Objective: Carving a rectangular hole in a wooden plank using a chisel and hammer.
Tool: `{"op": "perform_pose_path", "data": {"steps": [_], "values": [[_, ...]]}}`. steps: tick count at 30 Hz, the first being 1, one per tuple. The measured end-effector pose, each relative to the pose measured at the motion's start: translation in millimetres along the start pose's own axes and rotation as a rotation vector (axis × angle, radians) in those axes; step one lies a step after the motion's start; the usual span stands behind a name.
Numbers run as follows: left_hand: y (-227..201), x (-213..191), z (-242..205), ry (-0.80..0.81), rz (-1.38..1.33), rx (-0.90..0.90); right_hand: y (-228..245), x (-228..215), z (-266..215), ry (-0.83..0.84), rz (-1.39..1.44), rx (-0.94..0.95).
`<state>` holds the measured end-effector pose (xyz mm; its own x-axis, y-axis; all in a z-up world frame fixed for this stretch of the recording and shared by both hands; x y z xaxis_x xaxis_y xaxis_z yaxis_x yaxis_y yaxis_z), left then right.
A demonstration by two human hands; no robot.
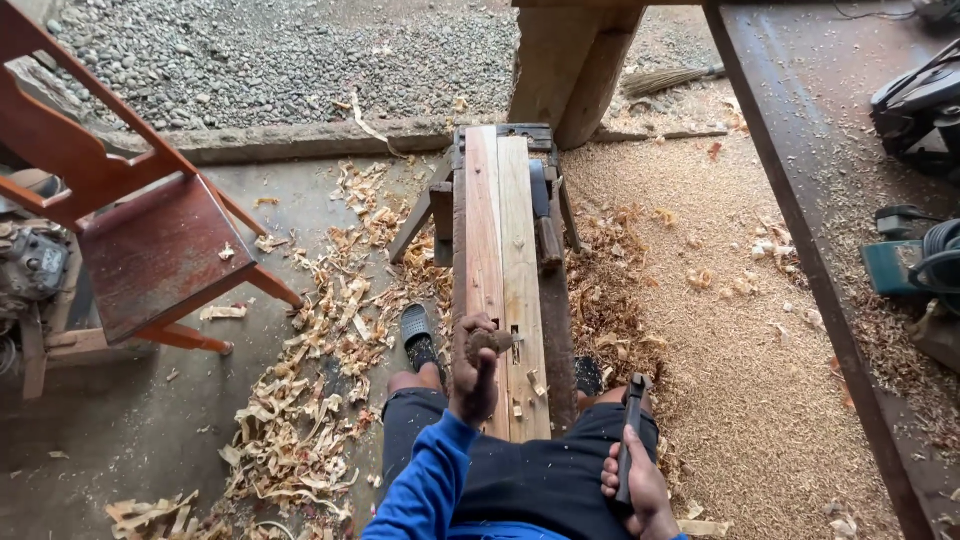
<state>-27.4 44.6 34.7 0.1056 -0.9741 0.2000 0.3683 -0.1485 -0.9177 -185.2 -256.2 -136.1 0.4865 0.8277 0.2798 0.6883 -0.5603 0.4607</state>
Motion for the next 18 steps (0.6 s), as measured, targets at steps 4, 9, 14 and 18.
{"op": "perform_pose_path", "data": {"steps": [4, 9, 14, 18], "values": [[-37.5, 5.3, -16.0, 0.057, -0.124, -0.041, 1.7, -2.5, -1.1, 0.004, -0.027, -0.018], [-50.1, 17.9, -57.4, 0.481, 0.287, 0.169, 11.2, 7.3, -19.4, -0.052, -0.085, -0.045], [-85.8, 35.4, -66.9, 0.589, 0.397, 0.309, 16.9, 16.9, -45.2, -0.102, -0.199, -0.236], [-59.1, 46.2, -73.7, 0.740, 0.239, 0.335, 52.5, 50.9, -83.5, 0.040, -0.329, -0.690]]}}
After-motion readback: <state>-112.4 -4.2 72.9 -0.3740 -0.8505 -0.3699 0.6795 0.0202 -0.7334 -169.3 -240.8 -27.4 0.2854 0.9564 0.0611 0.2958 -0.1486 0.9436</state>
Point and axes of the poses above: each hand's wrist, its own z-axis towards the middle knuckle, its own x-axis out of the palm, y = z × x, the point moved 9 cm from there along z, towards the middle knuckle
